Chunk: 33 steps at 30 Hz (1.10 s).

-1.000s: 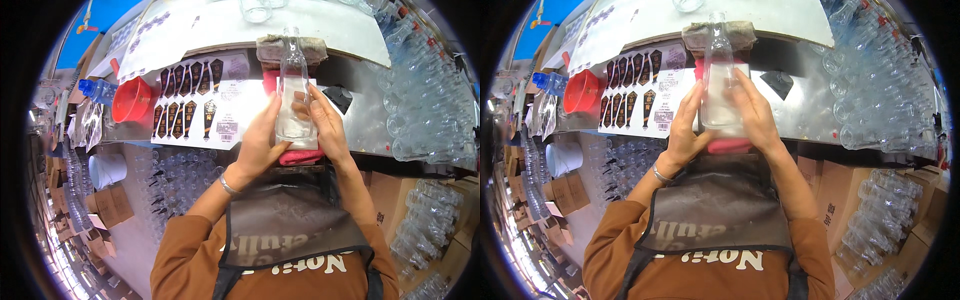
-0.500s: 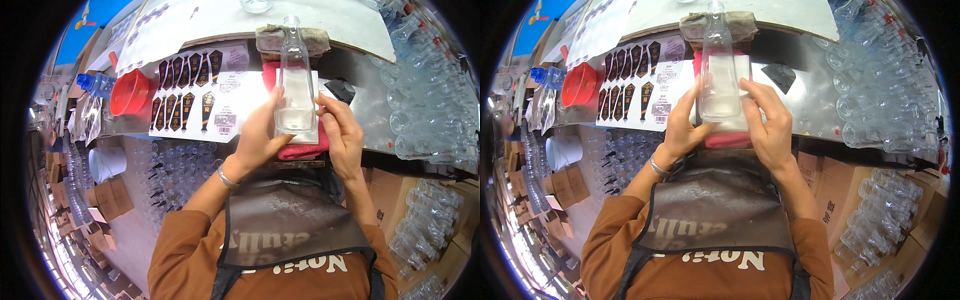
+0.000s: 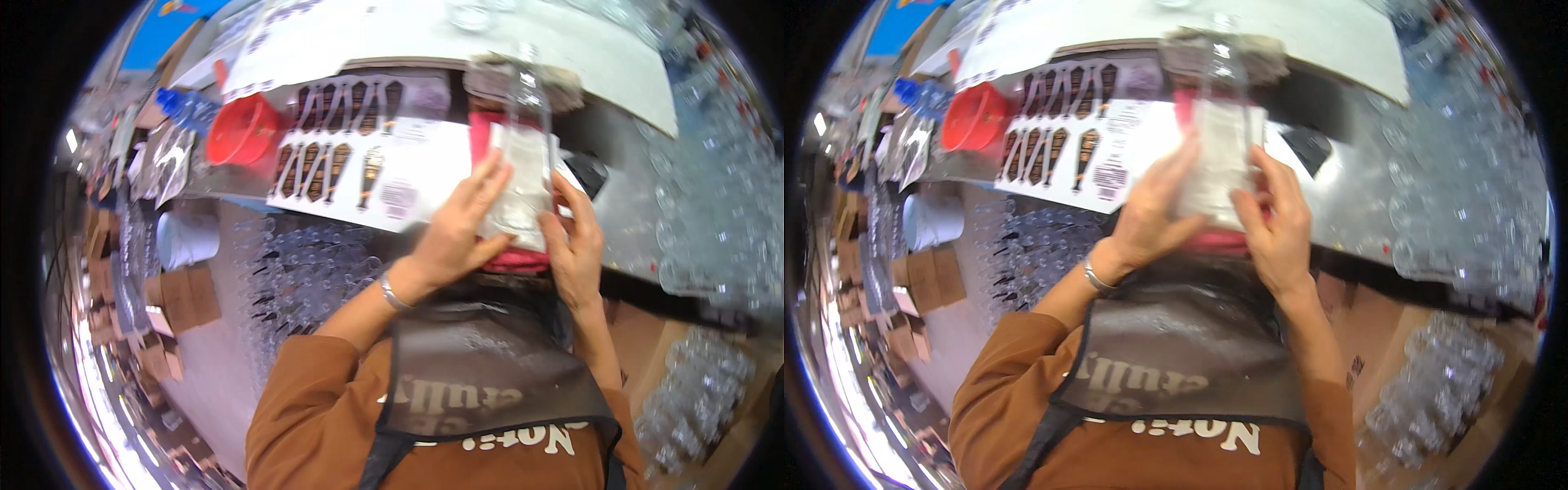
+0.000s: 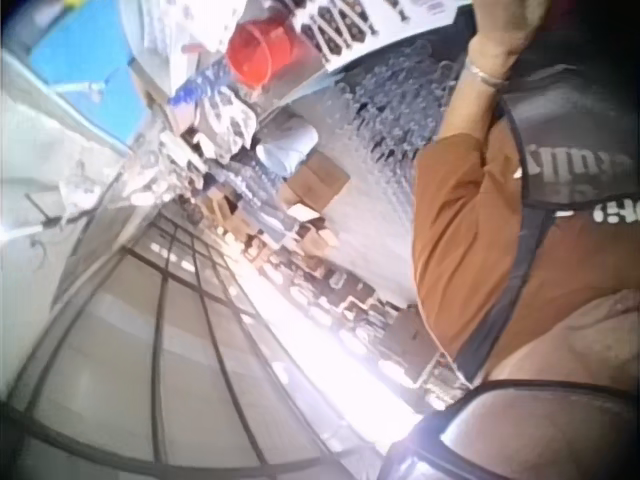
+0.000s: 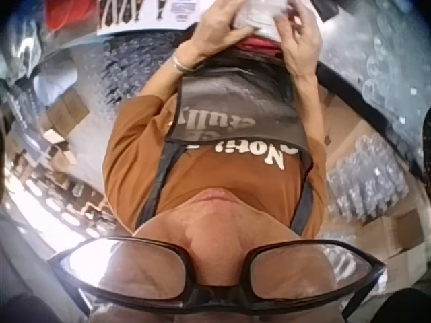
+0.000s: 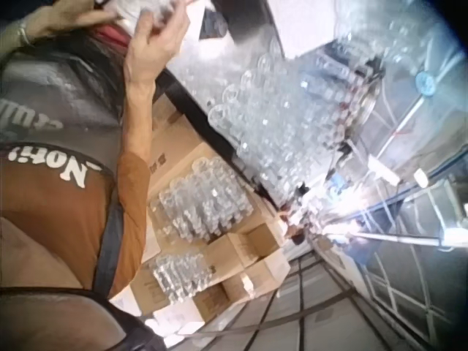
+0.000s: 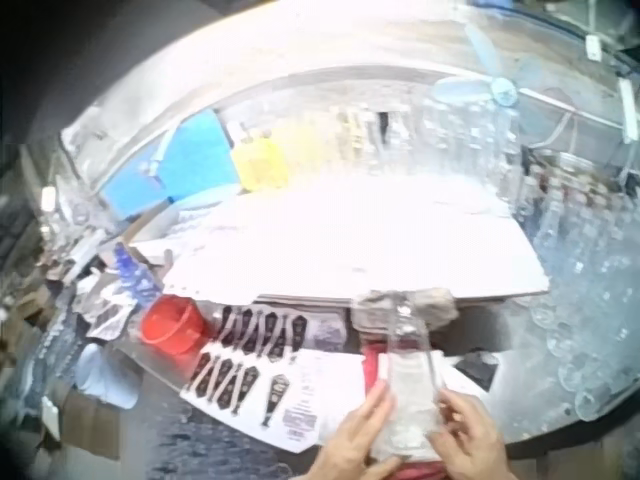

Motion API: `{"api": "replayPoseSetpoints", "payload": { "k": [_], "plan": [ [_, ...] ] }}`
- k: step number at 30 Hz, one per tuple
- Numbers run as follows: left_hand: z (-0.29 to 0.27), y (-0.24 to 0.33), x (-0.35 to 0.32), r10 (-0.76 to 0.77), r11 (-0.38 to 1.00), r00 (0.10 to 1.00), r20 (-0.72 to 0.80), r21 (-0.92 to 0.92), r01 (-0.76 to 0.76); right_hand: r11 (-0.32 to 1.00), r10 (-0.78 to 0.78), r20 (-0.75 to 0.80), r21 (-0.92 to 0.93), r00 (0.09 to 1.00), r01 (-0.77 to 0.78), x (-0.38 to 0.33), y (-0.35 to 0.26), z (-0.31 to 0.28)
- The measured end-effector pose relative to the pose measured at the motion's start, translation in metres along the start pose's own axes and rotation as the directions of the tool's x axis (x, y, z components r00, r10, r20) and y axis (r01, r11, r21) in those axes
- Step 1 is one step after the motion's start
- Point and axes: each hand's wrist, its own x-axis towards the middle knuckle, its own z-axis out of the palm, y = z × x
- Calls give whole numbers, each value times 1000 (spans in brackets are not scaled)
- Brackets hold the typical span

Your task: The person applies labels to clear glass bottles one by one. They pick up a bottle, smooth a label onto its surface, and place it aside before repeating the process with the next bottle.

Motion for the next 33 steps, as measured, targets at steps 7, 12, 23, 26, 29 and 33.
{"api": "replayPoseSetpoints", "payload": {
  "k": [7,12,23,26,29,33],
  "plan": [
    [-153,-69,21,-40,930,844,-535,290,227,884,-110,-86,-464,990,58,21,51,-50],
    [-339,-243,-7,-265,316,711,-651,638,702,673,-109,64,-730,992,121,39,101,-63],
    [-379,-283,-19,-836,351,545,-54,712,608,630,-20,49,-775,999,50,46,102,-67],
    [-352,-252,-24,-559,439,746,-362,634,636,633,-14,37,-774,999,37,50,104,-66],
    [-270,-173,-35,-149,685,839,-523,558,469,665,-11,-30,-747,999,-15,51,100,-67],
    [-165,-108,-85,-119,659,967,-227,710,248,759,-10,-88,-649,996,-49,53,98,-66]
  ]
}}
